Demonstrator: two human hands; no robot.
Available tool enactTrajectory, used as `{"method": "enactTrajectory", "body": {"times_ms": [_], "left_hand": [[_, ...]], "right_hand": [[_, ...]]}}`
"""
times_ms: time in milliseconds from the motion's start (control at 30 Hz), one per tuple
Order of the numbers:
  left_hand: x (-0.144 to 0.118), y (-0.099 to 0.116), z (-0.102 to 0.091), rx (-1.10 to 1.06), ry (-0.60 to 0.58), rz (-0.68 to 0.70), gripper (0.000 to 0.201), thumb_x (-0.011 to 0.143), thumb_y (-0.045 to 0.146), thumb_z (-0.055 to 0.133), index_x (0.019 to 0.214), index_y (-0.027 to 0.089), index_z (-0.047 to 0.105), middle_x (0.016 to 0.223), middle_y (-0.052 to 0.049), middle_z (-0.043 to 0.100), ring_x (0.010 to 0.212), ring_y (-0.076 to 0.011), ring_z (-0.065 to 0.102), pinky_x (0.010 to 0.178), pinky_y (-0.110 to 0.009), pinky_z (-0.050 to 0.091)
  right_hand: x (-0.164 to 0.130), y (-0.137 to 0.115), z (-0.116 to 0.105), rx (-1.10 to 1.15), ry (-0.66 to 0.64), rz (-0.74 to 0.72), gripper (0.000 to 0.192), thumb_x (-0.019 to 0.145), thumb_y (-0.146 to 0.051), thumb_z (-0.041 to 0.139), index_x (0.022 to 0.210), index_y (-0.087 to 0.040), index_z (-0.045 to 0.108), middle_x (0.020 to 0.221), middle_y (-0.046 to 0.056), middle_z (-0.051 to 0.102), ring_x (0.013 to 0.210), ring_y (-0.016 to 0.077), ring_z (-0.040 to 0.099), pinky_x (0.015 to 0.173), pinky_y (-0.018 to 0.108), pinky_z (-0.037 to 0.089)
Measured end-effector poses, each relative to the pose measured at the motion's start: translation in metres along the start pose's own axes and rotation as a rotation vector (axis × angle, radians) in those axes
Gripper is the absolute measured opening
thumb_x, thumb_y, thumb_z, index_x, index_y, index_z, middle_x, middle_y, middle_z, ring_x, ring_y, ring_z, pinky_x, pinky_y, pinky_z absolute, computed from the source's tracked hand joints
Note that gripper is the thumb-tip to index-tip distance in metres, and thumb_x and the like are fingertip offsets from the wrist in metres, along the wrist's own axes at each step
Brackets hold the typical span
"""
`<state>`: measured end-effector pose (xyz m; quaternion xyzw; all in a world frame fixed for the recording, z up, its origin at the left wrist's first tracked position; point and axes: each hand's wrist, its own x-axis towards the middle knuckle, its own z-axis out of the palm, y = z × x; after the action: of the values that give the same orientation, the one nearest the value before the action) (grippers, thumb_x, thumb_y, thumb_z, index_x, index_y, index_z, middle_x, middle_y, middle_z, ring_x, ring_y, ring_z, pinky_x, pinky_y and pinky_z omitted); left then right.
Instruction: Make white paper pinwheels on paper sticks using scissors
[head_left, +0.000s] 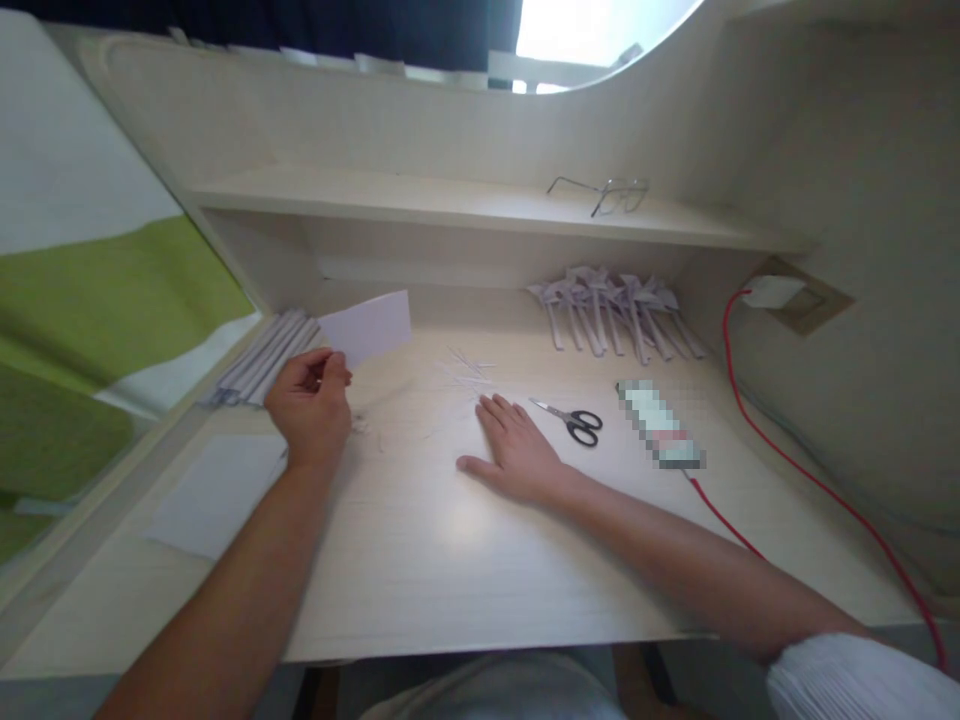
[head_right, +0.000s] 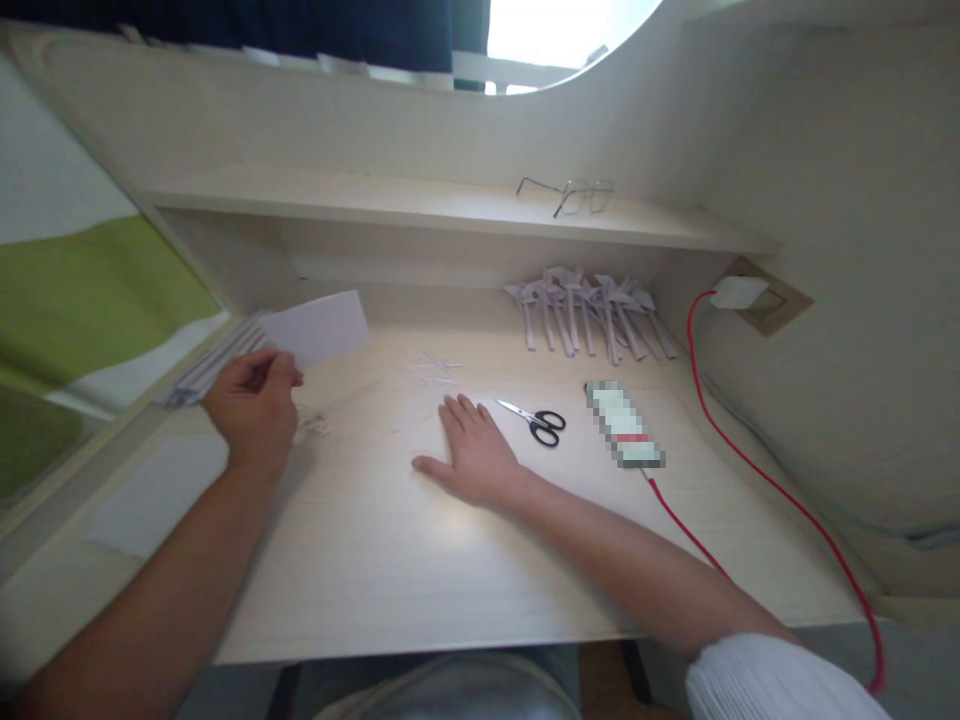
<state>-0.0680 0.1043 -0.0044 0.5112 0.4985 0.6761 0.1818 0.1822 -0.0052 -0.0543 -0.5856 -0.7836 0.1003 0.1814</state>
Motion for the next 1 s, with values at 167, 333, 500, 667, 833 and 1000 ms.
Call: {"method": "enactTrajectory", "body": {"times_ms": [167,333,500,667,833,1000], "left_hand": [[0.005,-0.007,-0.003,-0.016,0.04,0.011,0.014,0.083,0.029,0.07,0.092,0.019,0.071,0.071,0.001,0.067,0.064,-0.014,0.064,0.065,-0.03,0.054],[0.008,-0.017,0.0,-0.017,0.067,0.02,0.015,0.081,0.028,0.069,0.091,0.017,0.071,0.07,0.001,0.067,0.061,-0.0117,0.064,0.06,-0.025,0.052],[0.005,-0.02,0.003,-0.021,0.024,0.01,0.017,0.083,0.03,0.069,0.093,0.017,0.071,0.072,0.001,0.068,0.063,-0.0117,0.065,0.062,-0.024,0.053],[-0.004,-0.017,0.008,-0.027,-0.053,-0.009,0.018,0.084,0.03,0.069,0.094,0.017,0.072,0.074,0.0,0.07,0.066,-0.0131,0.067,0.064,-0.025,0.053],[-0.015,-0.018,0.013,-0.024,-0.124,-0.017,0.018,0.083,0.032,0.07,0.092,0.017,0.073,0.076,-0.002,0.071,0.07,-0.0153,0.068,0.066,-0.026,0.052],[-0.016,-0.023,0.013,-0.007,-0.123,-0.027,0.017,0.084,0.032,0.07,0.093,0.018,0.074,0.077,-0.002,0.072,0.072,-0.0163,0.068,0.067,-0.027,0.052]], "right_hand": [[0.015,0.009,-0.004,0.023,0.219,-0.089,0.05,0.097,-0.045,0.058,0.133,-0.011,0.062,0.141,0.02,0.06,0.135,0.033,0.049,0.113,0.05,0.037],[-0.007,-0.004,-0.007,0.037,0.17,-0.188,0.019,0.096,-0.025,0.058,0.091,-0.02,0.076,0.092,0.009,0.074,0.094,0.0254,0.063,0.086,0.041,0.049],[-0.002,-0.005,-0.009,0.027,0.136,-0.203,0.02,0.095,-0.028,0.062,0.109,-0.022,0.075,0.11,0.009,0.075,0.106,0.0251,0.064,0.092,0.04,0.049],[0.055,0.046,-0.025,-0.053,0.221,0.07,0.042,0.101,-0.039,0.051,0.133,-0.015,0.063,0.139,0.016,0.064,0.131,0.0283,0.055,0.113,0.044,0.04],[0.111,0.113,-0.04,-0.189,0.202,0.393,0.072,0.098,-0.054,0.051,0.148,-0.003,0.046,0.155,0.028,0.044,0.146,0.038,0.041,0.117,0.05,0.033],[0.139,0.138,-0.036,-0.298,0.162,0.51,0.064,0.097,-0.058,0.058,0.141,-0.011,0.054,0.149,0.022,0.052,0.137,0.0376,0.05,0.113,0.059,0.038]]}}
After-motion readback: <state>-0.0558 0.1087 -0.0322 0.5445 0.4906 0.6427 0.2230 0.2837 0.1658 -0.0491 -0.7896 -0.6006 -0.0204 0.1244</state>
